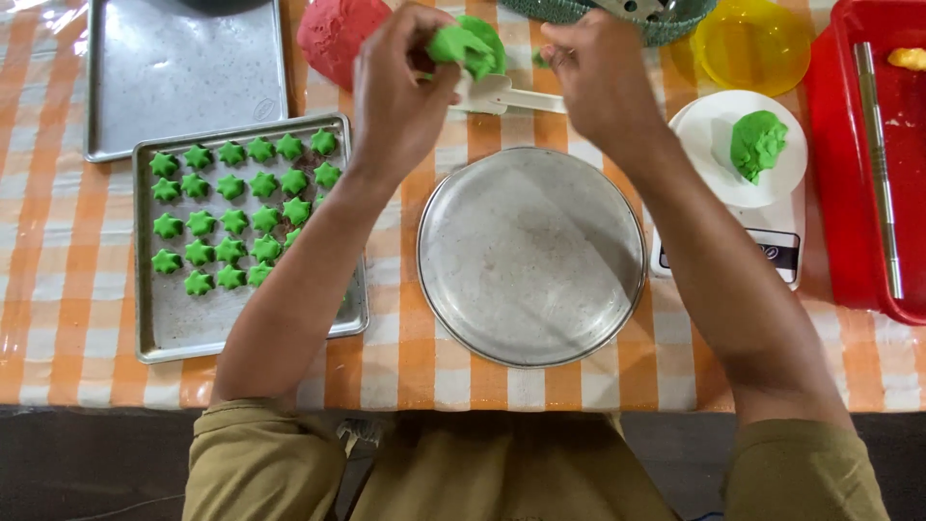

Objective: The person is weighing small portions of green dough, rolling them into balls, and flattening them with a rolling pin on a metal plate.

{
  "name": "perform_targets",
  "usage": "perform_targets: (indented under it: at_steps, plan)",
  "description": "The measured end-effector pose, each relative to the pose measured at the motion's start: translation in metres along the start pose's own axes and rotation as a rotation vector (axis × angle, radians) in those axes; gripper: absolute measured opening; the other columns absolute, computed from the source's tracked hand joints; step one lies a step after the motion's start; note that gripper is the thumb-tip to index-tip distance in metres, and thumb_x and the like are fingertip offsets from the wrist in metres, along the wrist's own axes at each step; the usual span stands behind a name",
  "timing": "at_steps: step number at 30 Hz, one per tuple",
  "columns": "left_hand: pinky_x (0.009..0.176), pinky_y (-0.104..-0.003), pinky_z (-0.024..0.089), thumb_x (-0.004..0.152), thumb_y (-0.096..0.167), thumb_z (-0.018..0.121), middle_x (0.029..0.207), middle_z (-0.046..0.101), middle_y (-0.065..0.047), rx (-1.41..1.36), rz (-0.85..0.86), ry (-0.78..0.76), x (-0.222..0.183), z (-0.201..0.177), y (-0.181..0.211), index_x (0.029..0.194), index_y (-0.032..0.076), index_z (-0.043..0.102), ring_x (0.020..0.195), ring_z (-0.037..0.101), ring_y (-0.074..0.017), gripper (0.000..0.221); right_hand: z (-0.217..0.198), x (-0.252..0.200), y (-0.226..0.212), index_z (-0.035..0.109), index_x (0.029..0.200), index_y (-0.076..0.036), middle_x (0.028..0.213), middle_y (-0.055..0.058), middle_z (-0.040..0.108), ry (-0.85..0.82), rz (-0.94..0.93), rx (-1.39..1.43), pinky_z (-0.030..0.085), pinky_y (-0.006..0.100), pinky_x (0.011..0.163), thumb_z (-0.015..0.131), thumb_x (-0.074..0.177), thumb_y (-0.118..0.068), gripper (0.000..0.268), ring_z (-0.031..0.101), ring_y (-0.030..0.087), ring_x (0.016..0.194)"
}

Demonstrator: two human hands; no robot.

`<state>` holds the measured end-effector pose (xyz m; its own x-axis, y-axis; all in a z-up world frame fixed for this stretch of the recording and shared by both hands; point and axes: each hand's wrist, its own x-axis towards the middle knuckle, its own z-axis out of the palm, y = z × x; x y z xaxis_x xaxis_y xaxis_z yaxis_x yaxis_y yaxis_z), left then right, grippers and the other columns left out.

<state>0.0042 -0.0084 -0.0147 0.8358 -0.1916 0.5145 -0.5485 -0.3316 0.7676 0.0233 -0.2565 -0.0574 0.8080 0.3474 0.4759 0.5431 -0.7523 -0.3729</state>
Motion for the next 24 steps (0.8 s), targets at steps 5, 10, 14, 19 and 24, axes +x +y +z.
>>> perform_targets:
  at_steps: [5, 10, 14, 19, 24]
  plan:
    - [0.065, -0.028, 0.073, 0.090, -0.005, 0.068, 0.087, 0.070, -0.011, -0.275, -0.106, -0.079, -0.001, 0.012, 0.002, 0.104, 0.001, 0.066, 0.072, 0.073, -0.0174, 0.015, 0.019, 0.004, 0.007, 0.050, 0.148, 0.013, 0.121, 0.030, 0.069, -0.160, 0.032, 0.009, 0.047, 0.052, 0.090, 0.053, 0.100, 0.003, 0.050, 0.061, 0.044, 0.103]
    - [0.090, -0.034, 0.070, 0.097, -0.006, 0.061, 0.102, 0.073, -0.013, -0.613, -0.213, -0.250, -0.010, 0.026, 0.015, 0.122, -0.007, 0.064, 0.093, 0.075, -0.0202, 0.026, -0.059, -0.010, -0.057, 0.050, 0.142, 0.006, 0.117, 0.019, 0.069, -0.086, 0.135, 0.586, 0.066, 0.034, 0.075, 0.057, 0.110, -0.038, 0.055, 0.072, 0.023, 0.097]
    - [0.103, -0.038, 0.066, 0.103, -0.004, 0.061, 0.126, 0.069, -0.020, -0.716, -0.122, -0.470, -0.027, 0.033, 0.045, 0.140, -0.007, 0.052, 0.115, 0.072, -0.0263, 0.038, -0.101, -0.044, -0.073, 0.063, 0.129, 0.009, 0.108, 0.019, 0.073, -0.093, 0.152, 0.508, 0.065, 0.030, 0.070, 0.072, 0.104, -0.002, 0.029, 0.073, 0.020, 0.089]
    - [0.086, -0.028, 0.068, 0.102, 0.005, 0.064, 0.136, 0.058, -0.012, -0.176, 0.086, -0.428, -0.035, 0.027, 0.070, 0.143, 0.009, 0.051, 0.113, 0.066, -0.0212, 0.042, -0.158, -0.116, -0.034, 0.079, 0.119, 0.011, 0.103, 0.020, 0.076, 0.025, 0.060, -0.205, 0.058, 0.035, 0.073, 0.092, 0.111, 0.008, 0.016, 0.069, 0.023, 0.084]
    - [0.082, -0.029, 0.064, 0.102, 0.006, 0.063, 0.129, 0.063, -0.010, -0.212, 0.013, -0.441, -0.030, 0.026, 0.068, 0.130, 0.011, 0.060, 0.104, 0.068, -0.0166, 0.029, -0.154, -0.170, -0.003, 0.084, 0.123, 0.009, 0.105, 0.018, 0.066, 0.163, 0.224, -0.313, 0.049, 0.031, 0.069, 0.093, 0.107, 0.015, 0.019, 0.056, 0.019, 0.078]
